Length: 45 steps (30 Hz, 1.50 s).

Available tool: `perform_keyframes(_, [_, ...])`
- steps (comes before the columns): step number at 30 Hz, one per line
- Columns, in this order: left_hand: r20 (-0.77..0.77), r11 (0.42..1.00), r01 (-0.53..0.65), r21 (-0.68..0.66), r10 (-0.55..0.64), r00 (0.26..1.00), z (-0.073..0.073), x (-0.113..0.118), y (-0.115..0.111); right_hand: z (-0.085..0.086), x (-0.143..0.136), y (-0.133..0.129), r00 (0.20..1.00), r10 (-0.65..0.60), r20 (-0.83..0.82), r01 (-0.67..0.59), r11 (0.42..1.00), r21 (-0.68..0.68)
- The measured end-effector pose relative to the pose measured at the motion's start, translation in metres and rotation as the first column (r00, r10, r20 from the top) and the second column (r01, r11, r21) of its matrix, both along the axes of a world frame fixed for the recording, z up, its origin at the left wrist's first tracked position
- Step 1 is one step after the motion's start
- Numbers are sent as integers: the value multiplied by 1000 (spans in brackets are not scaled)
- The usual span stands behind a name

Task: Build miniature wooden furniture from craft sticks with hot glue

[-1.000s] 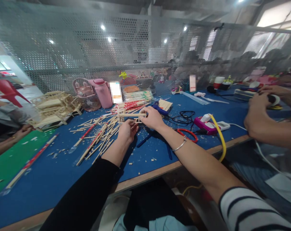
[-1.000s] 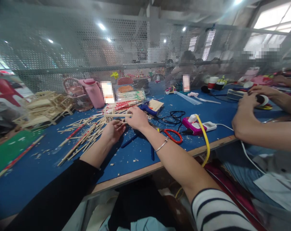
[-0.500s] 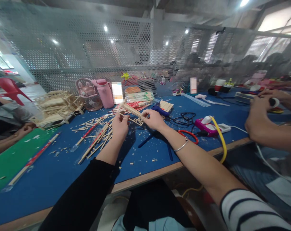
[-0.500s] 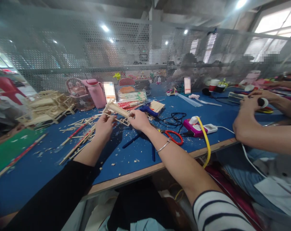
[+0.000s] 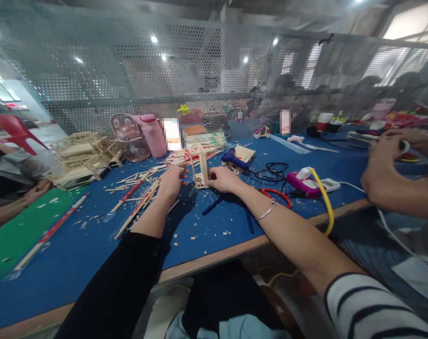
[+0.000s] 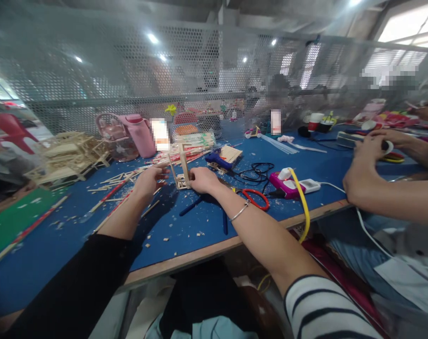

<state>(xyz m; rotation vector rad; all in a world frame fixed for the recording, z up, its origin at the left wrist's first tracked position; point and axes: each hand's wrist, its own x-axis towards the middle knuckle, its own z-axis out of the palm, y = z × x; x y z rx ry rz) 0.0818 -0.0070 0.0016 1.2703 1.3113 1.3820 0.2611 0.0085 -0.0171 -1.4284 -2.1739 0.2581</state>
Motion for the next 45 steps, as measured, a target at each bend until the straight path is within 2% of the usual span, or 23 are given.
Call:
perform_keyframes(3, [-34, 980, -39, -195, 33, 999, -1, -6, 4, 1, 0, -1, 1000, 10, 23, -10, 1000, 20])
perform_keyframes(5, [-50, 970, -10, -241, -2, 999, -2, -4, 2, 2, 0, -1, 999, 29, 29, -30, 999, 24])
perform_keyframes(9, [-25, 974, 68, -218, -75, 997, -3, 3, -6, 4, 0, -4, 999, 47, 12, -47, 998, 43])
perform_keyframes(12, [55, 963, 129, -237, -119, 991, -2, 4, -8, 7, 1, -8, 998, 53, 22, -54, 996, 64])
perform_keyframes(17, [251, 926, 174, -336, -90, 964, -2, 2, -5, 12, 1, -12, 995, 90, 53, -95, 989, 116])
perform_keyframes(21, [266, 922, 145, -360, -48, 963, -4, 2, -3, 12, 1, -12, 992, 108, 70, -116, 984, 138])
perform_keyframes(26, [294, 945, 123, -304, -30, 955, -8, 2, 0, 11, 2, -11, 990, 130, 58, -137, 980, 144])
perform_keyframes(34, [382, 909, 278, -312, -148, 912, -6, 3, -4, 9, 3, -9, 993, 102, 55, -108, 986, 124])
perform_keyframes(37, [339, 915, 256, -312, -145, 930, -5, 1, -7, 9, 3, -9, 994, 101, 45, -105, 988, 111])
perform_keyframes(45, [62, 955, 60, -291, -44, 997, -4, 4, -14, 6, 4, -6, 993, 110, 35, -113, 989, 96])
